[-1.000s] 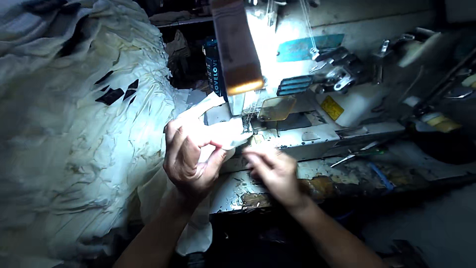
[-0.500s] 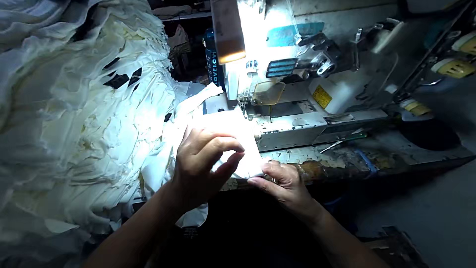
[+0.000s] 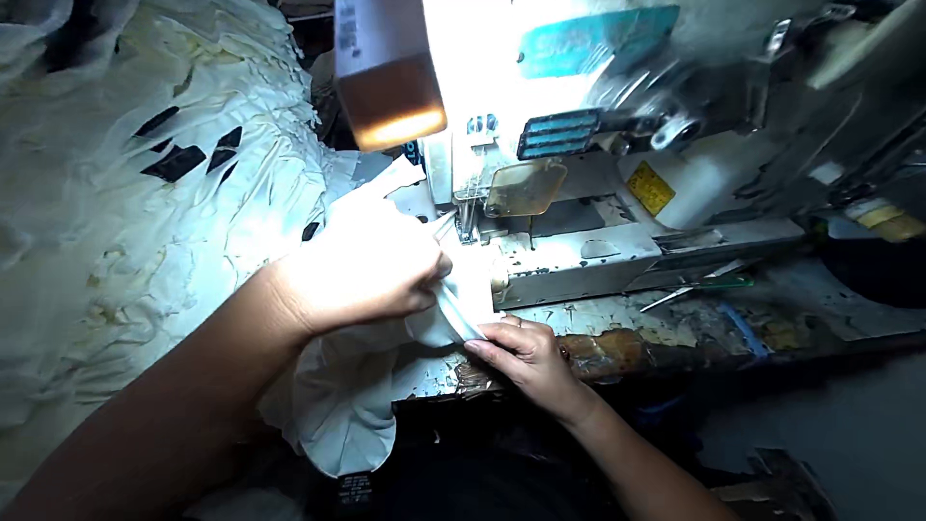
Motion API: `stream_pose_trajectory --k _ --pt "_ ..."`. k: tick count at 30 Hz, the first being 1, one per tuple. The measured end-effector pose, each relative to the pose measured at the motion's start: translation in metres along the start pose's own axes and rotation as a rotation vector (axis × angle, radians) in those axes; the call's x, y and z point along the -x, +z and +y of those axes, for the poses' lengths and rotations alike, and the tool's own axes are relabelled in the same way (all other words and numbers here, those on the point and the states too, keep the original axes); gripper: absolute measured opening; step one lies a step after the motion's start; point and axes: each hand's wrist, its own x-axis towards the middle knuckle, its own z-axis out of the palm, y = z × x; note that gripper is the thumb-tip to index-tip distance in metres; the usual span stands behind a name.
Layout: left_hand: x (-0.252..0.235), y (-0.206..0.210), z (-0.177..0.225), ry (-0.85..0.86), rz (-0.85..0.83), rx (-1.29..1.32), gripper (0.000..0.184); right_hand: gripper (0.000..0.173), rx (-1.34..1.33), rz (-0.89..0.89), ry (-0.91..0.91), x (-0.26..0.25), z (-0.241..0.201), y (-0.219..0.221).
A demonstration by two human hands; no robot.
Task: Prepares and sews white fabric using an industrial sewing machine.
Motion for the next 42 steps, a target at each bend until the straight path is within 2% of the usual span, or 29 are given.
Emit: stream_pose_trajectory --k 8,12,22,27,34,38,42 --pt "-0.003 -0.012 -0.019 -0.026 0.022 -0.084 0.030 0.019 0.076 -0.013 -0.020 -0.014 0.006 -0.003" --pt "-0.004 -0.016 -0.017 -0.056 0.002 -0.063 0.026 0.020 0.065 -0.017 -0.014 -0.017 0.006 -0.004" --pt "0.000 -0.030 -0.004 -0.024 0.079 -0.092 0.029 0.019 0.018 -0.003 0.018 -0.021 0.007 -0.005" --pt "0.001 -0.031 -0.006 -0.061 0.073 -0.069 0.026 0.020 0.023 -0.011 0.023 -0.023 0.007 -0.006" --pt "0.002 -0.027 -0.006 -0.047 0.126 -0.046 0.036 0.019 0.013 0.003 0.010 -0.026 0.005 -0.006" --pt "0.004 -0.029 0.007 0.017 0.146 -0.081 0.036 0.017 0.002 0.016 -0.016 -0.029 0.003 -0.007" --pt "0.006 -0.019 -0.005 -0.026 0.158 -0.017 0.040 0.019 0.002 0.008 0.006 -0.028 0.003 -0.006"
